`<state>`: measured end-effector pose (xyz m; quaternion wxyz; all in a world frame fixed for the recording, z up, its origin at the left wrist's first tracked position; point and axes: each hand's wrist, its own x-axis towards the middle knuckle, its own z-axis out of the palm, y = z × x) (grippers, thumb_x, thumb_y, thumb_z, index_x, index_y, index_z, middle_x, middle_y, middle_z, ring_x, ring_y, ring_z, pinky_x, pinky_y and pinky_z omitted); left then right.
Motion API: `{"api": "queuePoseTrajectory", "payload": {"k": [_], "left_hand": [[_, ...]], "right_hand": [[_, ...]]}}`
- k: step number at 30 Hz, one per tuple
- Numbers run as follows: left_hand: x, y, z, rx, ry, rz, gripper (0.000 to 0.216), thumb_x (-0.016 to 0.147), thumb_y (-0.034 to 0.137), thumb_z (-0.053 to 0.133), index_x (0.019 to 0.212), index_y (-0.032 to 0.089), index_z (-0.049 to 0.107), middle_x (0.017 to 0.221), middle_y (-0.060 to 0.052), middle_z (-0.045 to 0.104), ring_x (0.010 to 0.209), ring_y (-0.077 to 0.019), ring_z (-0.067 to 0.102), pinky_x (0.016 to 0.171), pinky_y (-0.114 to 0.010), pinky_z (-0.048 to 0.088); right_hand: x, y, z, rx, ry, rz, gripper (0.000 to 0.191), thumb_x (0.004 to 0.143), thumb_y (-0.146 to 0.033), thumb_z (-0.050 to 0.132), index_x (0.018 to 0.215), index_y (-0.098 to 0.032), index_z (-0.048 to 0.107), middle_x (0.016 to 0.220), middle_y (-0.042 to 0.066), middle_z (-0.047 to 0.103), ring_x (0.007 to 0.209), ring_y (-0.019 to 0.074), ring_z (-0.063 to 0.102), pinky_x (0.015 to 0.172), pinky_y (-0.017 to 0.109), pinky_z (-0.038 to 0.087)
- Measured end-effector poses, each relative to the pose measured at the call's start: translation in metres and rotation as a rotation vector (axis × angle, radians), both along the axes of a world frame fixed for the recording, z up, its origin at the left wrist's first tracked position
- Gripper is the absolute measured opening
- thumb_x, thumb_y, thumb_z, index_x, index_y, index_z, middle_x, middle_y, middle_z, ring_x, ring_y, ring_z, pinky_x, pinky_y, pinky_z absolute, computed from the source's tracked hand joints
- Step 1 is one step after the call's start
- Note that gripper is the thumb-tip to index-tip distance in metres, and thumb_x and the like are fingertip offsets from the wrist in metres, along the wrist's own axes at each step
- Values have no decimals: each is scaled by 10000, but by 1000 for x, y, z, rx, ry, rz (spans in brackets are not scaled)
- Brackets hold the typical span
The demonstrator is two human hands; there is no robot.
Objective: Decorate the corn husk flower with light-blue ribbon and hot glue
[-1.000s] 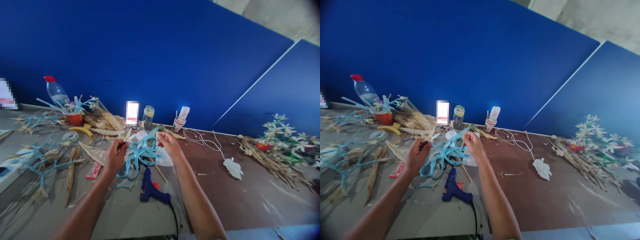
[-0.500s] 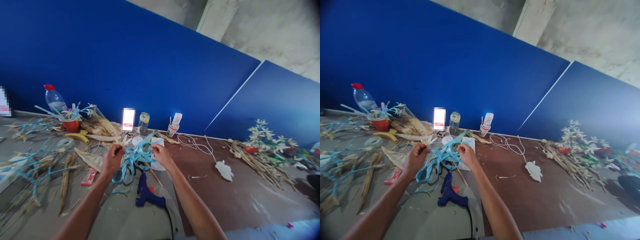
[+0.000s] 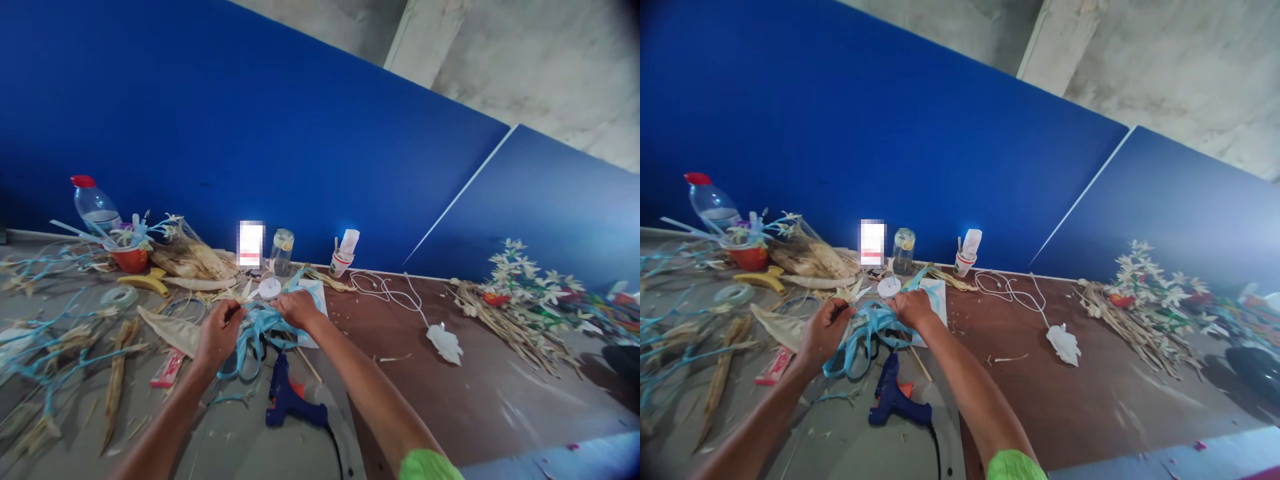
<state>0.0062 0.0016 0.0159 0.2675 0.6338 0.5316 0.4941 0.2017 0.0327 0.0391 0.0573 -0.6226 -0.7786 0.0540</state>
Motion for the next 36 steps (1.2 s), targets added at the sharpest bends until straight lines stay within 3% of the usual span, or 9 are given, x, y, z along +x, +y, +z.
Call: {"api": "queuePoseTrajectory", "payload": {"k": [3,6,11,15,19,24,31,36], "left_hand": [[0,0,0,-3,2,-1,205,767,379,531,775,176,551,634,19,555,584,-130,508,560,-228,398],[1,-1,1,-10,-7,-4,205,767,382,527,774,177,549,644,15,565,588,-132,517,562,-230,404],[3,-4,6,-4,5,2,189,754,364,533,768,177,556,655,11,583,595,-133,530,574,-235,409],[3,-5,7,-12,-13,9,190,746,367,539,762,178,556,629,17,566,584,-132,519,553,-232,394],[3,-4,8,-72,-109,-8,186,731,362,555,765,179,539,617,26,552,549,-118,492,511,-223,370],[2,0,6,-98,-214,-28,171,708,336,570,745,177,517,593,37,519,526,-105,463,491,-215,354],[8,-6,12,-170,-218,-99,179,697,341,581,727,177,516,564,48,483,496,-95,428,470,-212,333],[21,-21,12,-221,-286,-352,187,697,338,586,679,177,494,568,50,447,511,-89,411,489,-209,327]], "right_hand": [[25,-6,-2,-66,-69,-126,361,852,-377,451,787,-123,700,884,203,698,895,291,651,817,400,429],[47,-16,3,-94,-60,-208,299,821,-324,490,794,-119,707,880,203,699,864,293,660,735,365,463],[58,-26,14,71,135,-205,333,882,-269,387,1100,-186,624,1112,98,654,1016,180,605,857,273,440],[52,-29,15,238,521,-245,286,833,-211,448,1032,-165,649,1034,87,678,930,169,622,857,277,452],[38,-41,14,180,680,-195,261,818,-220,473,995,-175,659,937,65,699,810,160,639,769,272,480],[18,-49,16,100,667,-87,211,813,-222,501,926,-186,675,851,41,707,756,153,634,740,253,467],[-5,-27,20,105,598,-94,227,801,-137,433,845,-181,651,891,35,683,821,145,594,771,229,425],[-11,-9,15,21,553,-97,182,776,-164,424,705,-171,592,685,11,619,670,133,529,609,207,374]]}}
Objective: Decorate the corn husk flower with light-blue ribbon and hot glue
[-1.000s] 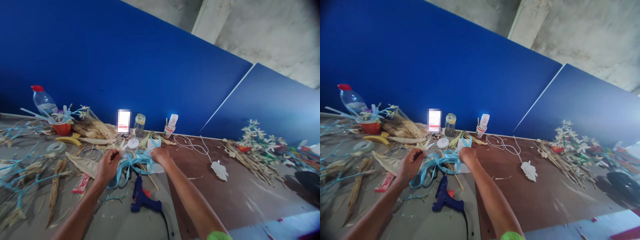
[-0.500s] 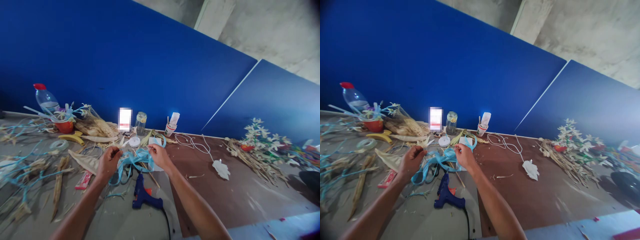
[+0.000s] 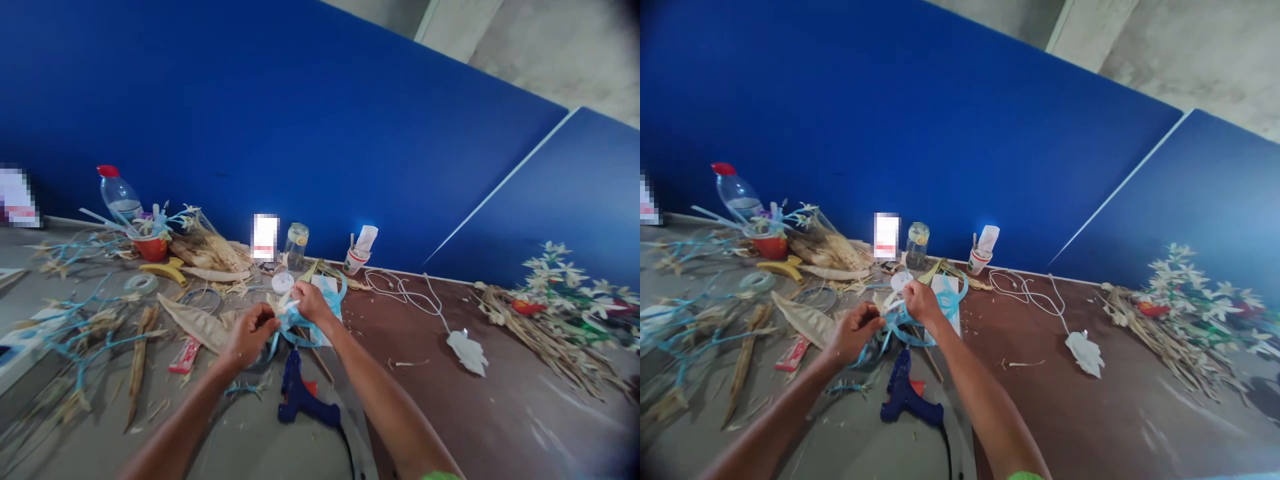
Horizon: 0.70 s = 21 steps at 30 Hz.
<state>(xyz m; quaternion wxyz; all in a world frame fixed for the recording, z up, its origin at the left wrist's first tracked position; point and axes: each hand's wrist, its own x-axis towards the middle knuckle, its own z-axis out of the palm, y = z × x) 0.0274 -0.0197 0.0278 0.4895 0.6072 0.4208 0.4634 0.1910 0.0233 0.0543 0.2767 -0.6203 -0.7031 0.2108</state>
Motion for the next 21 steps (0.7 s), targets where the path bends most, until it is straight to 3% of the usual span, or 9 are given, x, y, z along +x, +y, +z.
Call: {"api": "queuePoseTrajectory", "payload": {"k": [5,8,12,17,21], "left_hand": [[7,-11,3,-54,-13,-124,191,708,328,584,673,169,483,567,49,418,505,-80,359,476,-205,283],[8,-13,5,-51,-11,-120,183,714,318,579,678,169,478,581,48,407,520,-80,342,480,-203,269],[7,-15,5,-60,-2,-145,202,726,325,579,656,176,462,569,53,383,507,-78,306,473,-202,251],[6,-16,3,-59,-14,-171,199,755,335,557,674,179,463,588,47,400,514,-80,306,470,-199,249],[6,-15,3,-80,-22,-175,196,749,338,559,686,182,459,586,48,388,515,-80,298,465,-198,242]], "right_hand": [[-8,13,-8,30,20,47,205,769,-190,411,572,-175,467,547,-23,465,575,109,431,530,206,305],[-12,18,-10,73,75,65,274,772,-243,409,508,-187,364,483,-48,324,515,91,352,491,213,258],[-14,21,-11,55,165,69,342,777,-321,420,480,-197,305,463,-57,245,484,85,307,449,210,229],[-16,19,-12,-85,225,181,417,821,-441,411,488,-195,358,439,-53,328,437,83,329,438,212,271],[-17,18,-14,-132,189,252,356,838,-349,409,545,-170,503,478,-24,478,470,101,449,502,220,351]]}}
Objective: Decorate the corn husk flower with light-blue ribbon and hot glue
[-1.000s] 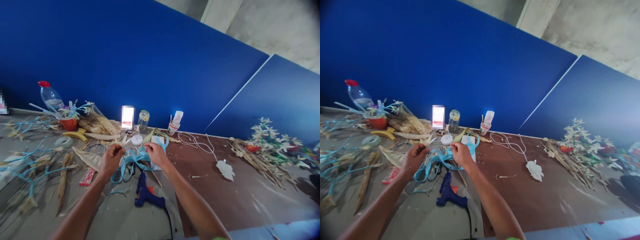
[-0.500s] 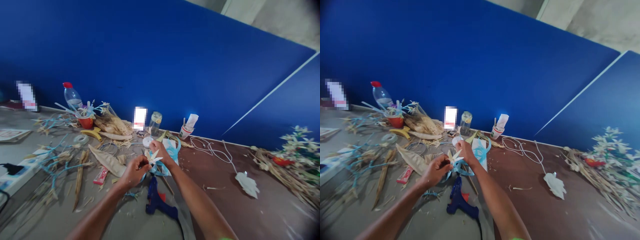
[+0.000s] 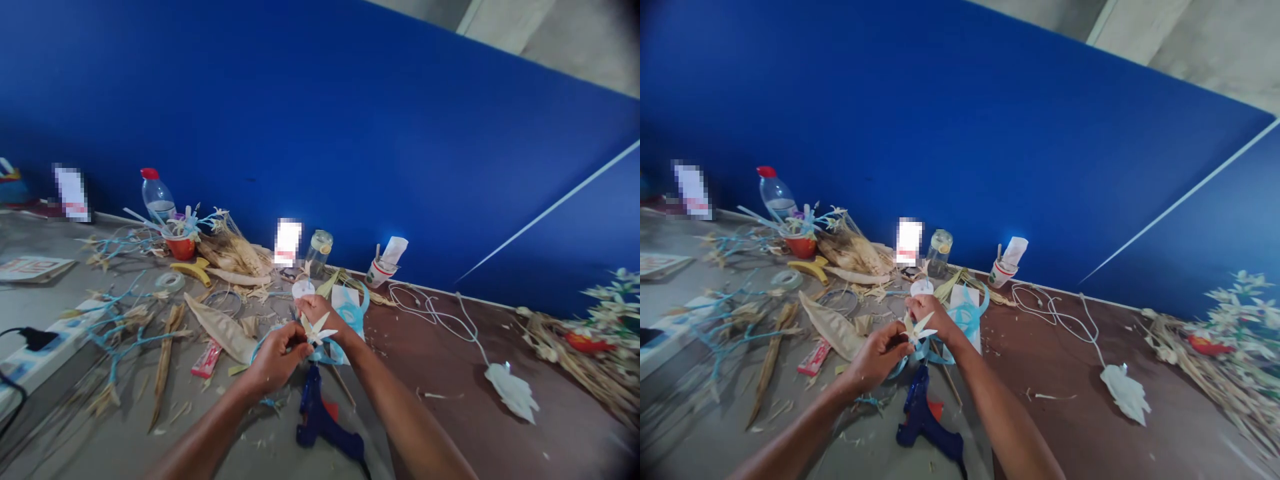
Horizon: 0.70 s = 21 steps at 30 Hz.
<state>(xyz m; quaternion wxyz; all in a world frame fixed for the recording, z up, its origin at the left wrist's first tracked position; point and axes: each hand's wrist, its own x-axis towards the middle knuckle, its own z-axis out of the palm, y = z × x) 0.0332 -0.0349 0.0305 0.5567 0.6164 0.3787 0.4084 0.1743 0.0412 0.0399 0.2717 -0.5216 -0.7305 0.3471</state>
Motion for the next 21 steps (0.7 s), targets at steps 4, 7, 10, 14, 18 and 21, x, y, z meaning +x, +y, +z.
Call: {"api": "queuePoseTrajectory", "payload": {"k": [4,7,10,14,18,21], "left_hand": [[0,0,3,8,15,38,199,727,343,572,674,182,466,578,49,383,503,-80,297,456,-198,244],[1,0,4,14,30,40,192,717,330,581,667,183,468,571,53,385,499,-80,299,457,-198,248],[1,0,5,14,24,37,191,712,326,584,662,181,470,568,54,387,498,-80,301,454,-201,249],[1,0,6,7,10,71,192,701,326,598,666,178,481,568,48,390,501,-81,312,446,-203,246],[1,2,6,14,-39,108,213,693,345,611,665,172,489,566,42,407,516,-85,355,462,-204,276],[2,6,4,-17,-81,156,239,680,372,614,664,174,480,552,50,420,510,-83,377,473,-203,298]], "right_hand": [[4,-1,-3,32,-3,62,200,758,-169,444,757,-155,644,729,20,641,678,129,573,642,224,425],[9,-6,-1,99,35,10,266,725,-131,439,867,-156,663,900,41,661,827,148,589,751,245,434],[15,-11,4,112,35,-71,199,762,-243,482,751,-138,651,749,33,642,715,150,570,673,245,425],[24,-14,9,80,67,-163,349,786,-404,494,572,-140,573,556,0,550,572,122,497,575,229,387],[29,-21,13,190,285,-370,301,777,-437,500,727,-152,581,640,11,574,616,134,523,606,241,425],[29,-37,19,230,411,-428,260,785,-410,503,851,-168,569,708,23,585,654,145,553,634,255,457]]}}
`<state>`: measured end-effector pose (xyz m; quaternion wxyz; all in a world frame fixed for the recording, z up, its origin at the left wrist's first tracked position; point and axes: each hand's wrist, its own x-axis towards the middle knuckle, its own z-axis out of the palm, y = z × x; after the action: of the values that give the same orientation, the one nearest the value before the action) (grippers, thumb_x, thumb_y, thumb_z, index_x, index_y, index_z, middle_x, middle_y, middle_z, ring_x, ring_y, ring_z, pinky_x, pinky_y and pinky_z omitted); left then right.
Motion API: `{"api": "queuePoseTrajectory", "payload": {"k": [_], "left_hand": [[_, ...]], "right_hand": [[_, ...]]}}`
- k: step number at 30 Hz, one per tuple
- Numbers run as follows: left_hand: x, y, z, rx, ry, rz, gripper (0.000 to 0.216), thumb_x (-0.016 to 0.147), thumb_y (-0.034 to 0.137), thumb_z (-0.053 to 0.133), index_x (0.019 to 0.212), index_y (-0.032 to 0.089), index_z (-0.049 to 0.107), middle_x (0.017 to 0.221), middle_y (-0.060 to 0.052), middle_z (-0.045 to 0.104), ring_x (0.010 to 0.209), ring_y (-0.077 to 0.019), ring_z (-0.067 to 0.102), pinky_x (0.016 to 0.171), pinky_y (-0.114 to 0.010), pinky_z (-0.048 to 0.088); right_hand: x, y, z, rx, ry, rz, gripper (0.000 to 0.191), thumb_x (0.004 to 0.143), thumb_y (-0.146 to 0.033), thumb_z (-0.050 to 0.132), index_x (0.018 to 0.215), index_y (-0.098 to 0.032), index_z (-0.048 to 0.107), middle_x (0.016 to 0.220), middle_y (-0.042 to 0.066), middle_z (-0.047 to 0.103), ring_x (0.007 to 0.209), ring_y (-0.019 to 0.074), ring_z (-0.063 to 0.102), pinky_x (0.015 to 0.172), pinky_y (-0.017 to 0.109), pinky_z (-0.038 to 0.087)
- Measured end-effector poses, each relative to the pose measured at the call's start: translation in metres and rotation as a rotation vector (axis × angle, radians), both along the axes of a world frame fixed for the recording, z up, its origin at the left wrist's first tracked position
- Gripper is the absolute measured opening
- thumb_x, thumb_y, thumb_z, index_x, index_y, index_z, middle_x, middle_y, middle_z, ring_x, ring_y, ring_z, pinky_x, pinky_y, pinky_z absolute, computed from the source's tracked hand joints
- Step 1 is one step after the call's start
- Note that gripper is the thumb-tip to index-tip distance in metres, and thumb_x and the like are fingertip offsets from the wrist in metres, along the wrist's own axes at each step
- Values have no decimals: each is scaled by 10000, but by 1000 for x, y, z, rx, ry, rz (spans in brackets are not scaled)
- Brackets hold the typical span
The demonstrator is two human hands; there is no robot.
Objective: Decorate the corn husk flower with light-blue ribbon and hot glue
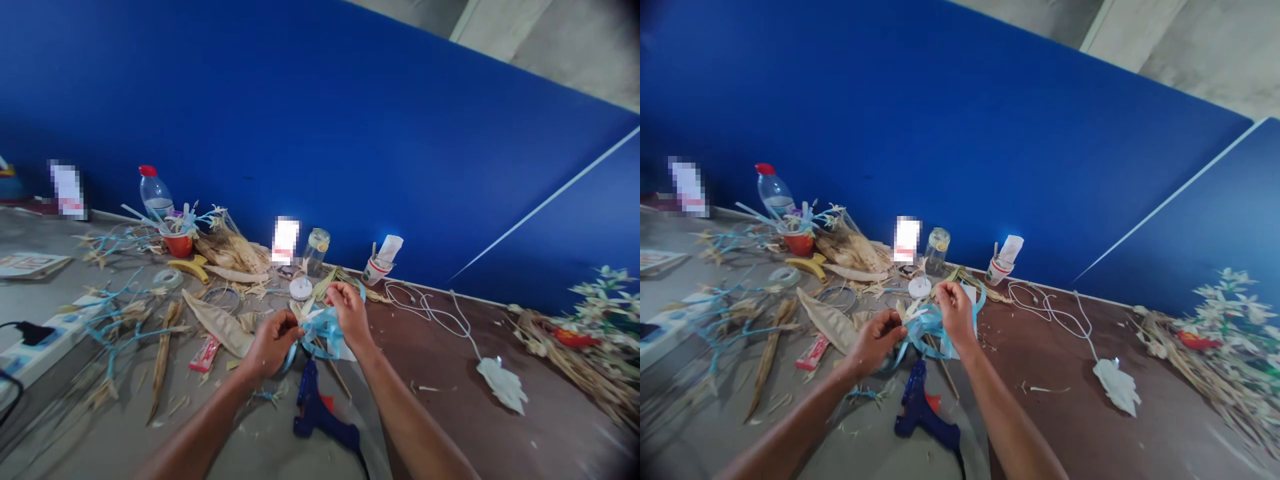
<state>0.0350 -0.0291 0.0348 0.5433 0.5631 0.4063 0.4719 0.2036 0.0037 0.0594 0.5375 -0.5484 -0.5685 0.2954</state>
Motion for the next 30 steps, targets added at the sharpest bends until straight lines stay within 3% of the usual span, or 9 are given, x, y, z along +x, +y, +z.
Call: {"api": "queuePoseTrajectory", "payload": {"k": [3,6,12,16,20,26,30], "left_hand": [[0,6,-4,-50,-12,67,254,655,386,619,657,180,469,533,62,412,484,-78,369,457,-201,295],[-3,12,-7,-55,-8,133,229,654,365,609,675,179,477,543,66,421,473,-75,368,450,-201,297],[-9,16,-7,-41,78,223,186,680,335,588,691,173,497,545,60,459,474,-78,398,448,-204,296],[-8,18,-5,-77,33,255,198,664,332,598,665,175,477,511,66,456,443,-70,385,424,-200,281],[-7,20,-2,-107,-24,256,224,637,341,619,645,174,470,477,70,455,410,-61,370,399,-193,261],[-10,21,-4,-121,-82,253,252,604,345,665,643,165,493,483,64,484,418,-58,400,396,-178,263],[-11,23,-6,-144,-122,241,265,574,340,691,647,165,506,482,63,489,431,-68,423,410,-180,283]], "right_hand": [[-1,-23,8,10,3,39,213,797,-376,502,856,-182,565,699,11,571,633,138,550,614,249,453],[0,-45,12,-55,-89,196,184,816,-349,485,845,-189,571,650,-8,554,594,129,534,592,241,434],[15,-87,7,-297,-557,396,148,792,-345,551,828,-211,603,788,26,613,697,155,553,632,253,420],[22,-117,-3,-358,-816,392,379,688,-398,680,1015,-226,593,1047,94,578,933,241,550,799,325,425],[16,-135,-9,-448,-1003,378,464,678,-364,691,1101,-220,566,1103,123,534,932,277,541,828,374,421],[5,-137,-9,-471,-1074,468,410,725,-300,611,1109,-171,545,1114,116,499,898,257,560,809,363,436],[9,-135,-7,-497,-927,497,310,736,-197,522,1039,-149,563,1074,110,503,882,222,565,816,330,438]]}}
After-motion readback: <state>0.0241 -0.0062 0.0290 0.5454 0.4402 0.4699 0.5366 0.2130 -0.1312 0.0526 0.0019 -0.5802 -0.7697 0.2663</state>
